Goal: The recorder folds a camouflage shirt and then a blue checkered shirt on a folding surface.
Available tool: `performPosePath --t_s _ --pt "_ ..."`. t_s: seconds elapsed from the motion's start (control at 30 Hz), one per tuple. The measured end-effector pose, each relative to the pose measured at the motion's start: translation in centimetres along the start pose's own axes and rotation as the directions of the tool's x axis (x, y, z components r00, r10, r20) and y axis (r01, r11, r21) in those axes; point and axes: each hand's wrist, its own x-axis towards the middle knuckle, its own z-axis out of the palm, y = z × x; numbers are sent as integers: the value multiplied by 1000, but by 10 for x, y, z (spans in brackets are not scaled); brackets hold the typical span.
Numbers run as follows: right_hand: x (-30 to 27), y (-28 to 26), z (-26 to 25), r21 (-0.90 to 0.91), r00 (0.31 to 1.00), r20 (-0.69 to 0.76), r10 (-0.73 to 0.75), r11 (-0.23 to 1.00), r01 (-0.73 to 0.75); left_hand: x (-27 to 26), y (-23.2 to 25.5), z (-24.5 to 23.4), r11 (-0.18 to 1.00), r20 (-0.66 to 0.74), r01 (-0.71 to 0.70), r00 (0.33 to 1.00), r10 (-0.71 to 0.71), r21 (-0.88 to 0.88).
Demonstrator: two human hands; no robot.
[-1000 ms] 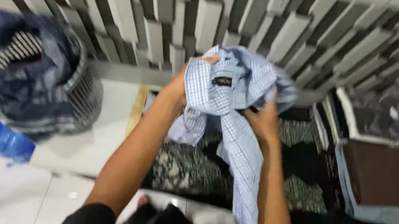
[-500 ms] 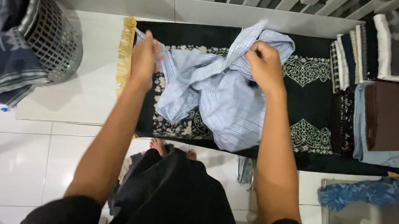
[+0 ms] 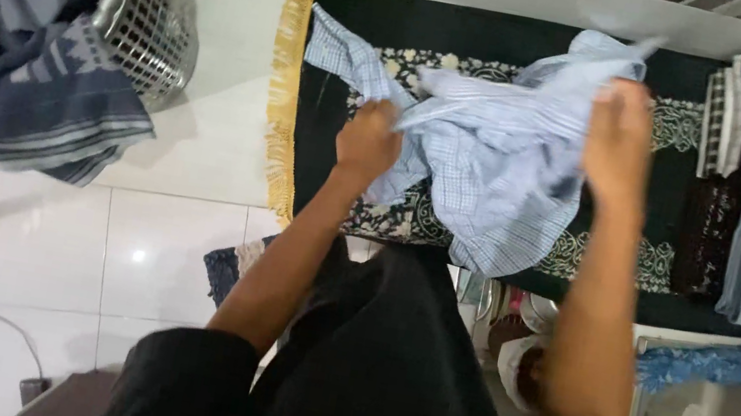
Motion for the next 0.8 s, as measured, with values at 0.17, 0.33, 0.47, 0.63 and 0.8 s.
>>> performPosePath --t_s 0.17,0.33,0.47,0.63,0.8 --pt "-1 62 -93 -142 982 -83 -172 977 159 84 53 -29 972 131 -94 984 124 -213" --pt "-3 90 -211 174 948 -307 85 984 -32 148 210 -28 814 334 -43 899 285 -579" --pt "-18 79 -300 10 821 -566 -75 995 98 188 320 22 707 173 -236 874 454 -666" --pt "-43 -8 -347 -71 630 -750 -201 972 225 191 408 -10 466 -185 -605 715 674 -646" --pt "-70 -79 -295 -825 627 -109 -771 422 376 190 366 -47 371 -178 -526 727 663 -765"
